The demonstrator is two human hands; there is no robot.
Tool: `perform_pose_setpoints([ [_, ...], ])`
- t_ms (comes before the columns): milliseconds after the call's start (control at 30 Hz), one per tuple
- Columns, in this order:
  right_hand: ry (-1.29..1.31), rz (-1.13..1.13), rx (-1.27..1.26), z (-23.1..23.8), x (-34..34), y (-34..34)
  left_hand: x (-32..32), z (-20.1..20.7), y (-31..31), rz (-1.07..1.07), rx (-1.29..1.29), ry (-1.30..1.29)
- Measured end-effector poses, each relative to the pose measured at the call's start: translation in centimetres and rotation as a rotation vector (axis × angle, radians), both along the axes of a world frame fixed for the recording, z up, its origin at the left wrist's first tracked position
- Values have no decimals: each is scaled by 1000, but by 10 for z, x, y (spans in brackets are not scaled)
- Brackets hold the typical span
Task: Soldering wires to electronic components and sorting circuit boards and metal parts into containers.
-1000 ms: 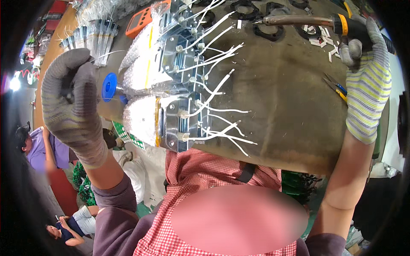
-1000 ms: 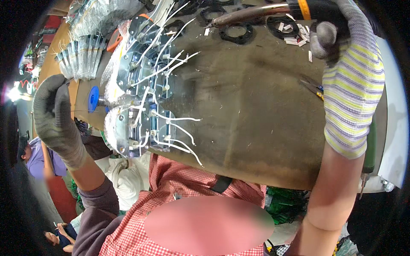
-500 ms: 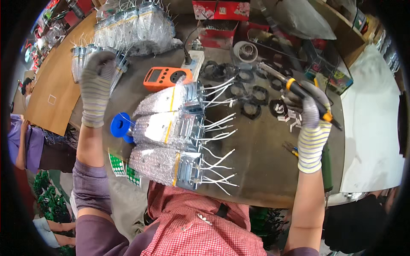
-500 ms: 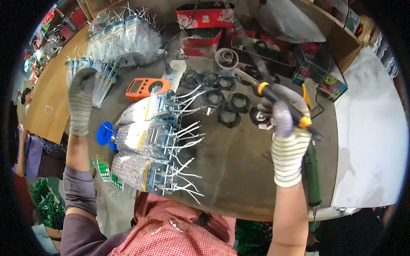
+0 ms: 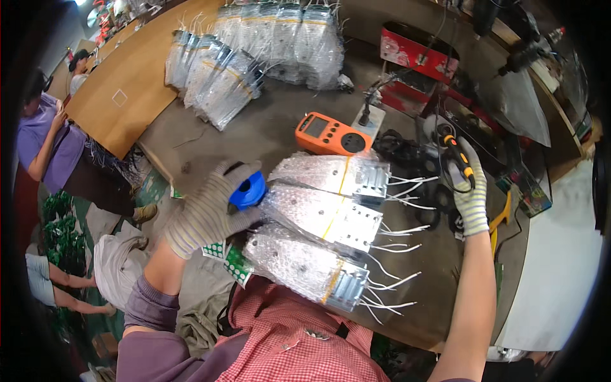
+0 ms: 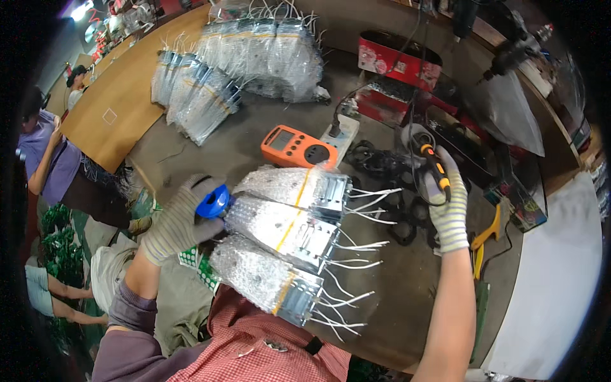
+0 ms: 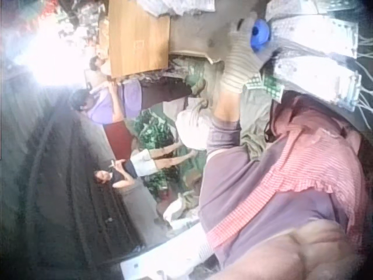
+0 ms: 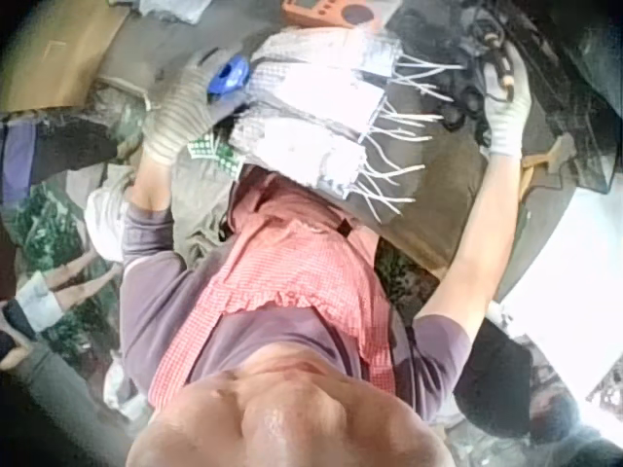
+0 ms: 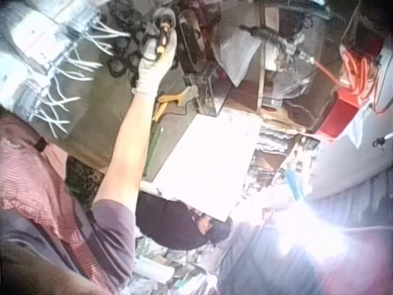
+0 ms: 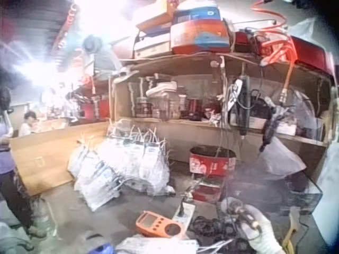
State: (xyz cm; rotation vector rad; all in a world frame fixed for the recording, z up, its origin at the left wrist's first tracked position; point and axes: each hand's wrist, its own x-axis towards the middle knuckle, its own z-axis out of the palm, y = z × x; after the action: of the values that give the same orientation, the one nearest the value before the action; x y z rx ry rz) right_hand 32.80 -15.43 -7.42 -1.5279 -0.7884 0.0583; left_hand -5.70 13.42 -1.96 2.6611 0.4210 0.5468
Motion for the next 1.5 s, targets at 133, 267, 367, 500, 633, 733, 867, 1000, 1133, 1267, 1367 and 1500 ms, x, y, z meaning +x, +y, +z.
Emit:
perform_pose_setpoints([
  [133,-132,-321,-321,35,-53,-25,-7,-17,14,41,-22,113],
  [267,75,-346,-245,58,-151,-89,12,-14,50,162,79,-162],
  [367,117,-450,-245,38,-217,-111,79,-11,92,181,61,-361],
  [500,165,-426,-268,9,-268,-113,163,-15,144,221,151,-235],
  [633,266,-101,-202,15,-294,-105,176,-27,126,502,538,39],
  [733,739,323,-219,22,-300,-106,133,8,49,103,371,-240],
  [867,1024,677,-344,21,-291,-66,53,7,-7,-59,-204,-133],
  [1000,1199,915,-179,15,-307,-28,29,-29,-13,-81,-210,-168],
  [1133,1440,930,82,-8,-321,-2,46,-11,-7,-191,-594,112],
  [1267,1463,849,87,0,-333,2,52,7,2,-336,-237,431],
  [1367,1482,676,122,8,-345,0,70,22,-20,-411,-244,636],
  [1500,1454,453,167,8,-359,7,72,-5,-27,-561,-352,606],
])
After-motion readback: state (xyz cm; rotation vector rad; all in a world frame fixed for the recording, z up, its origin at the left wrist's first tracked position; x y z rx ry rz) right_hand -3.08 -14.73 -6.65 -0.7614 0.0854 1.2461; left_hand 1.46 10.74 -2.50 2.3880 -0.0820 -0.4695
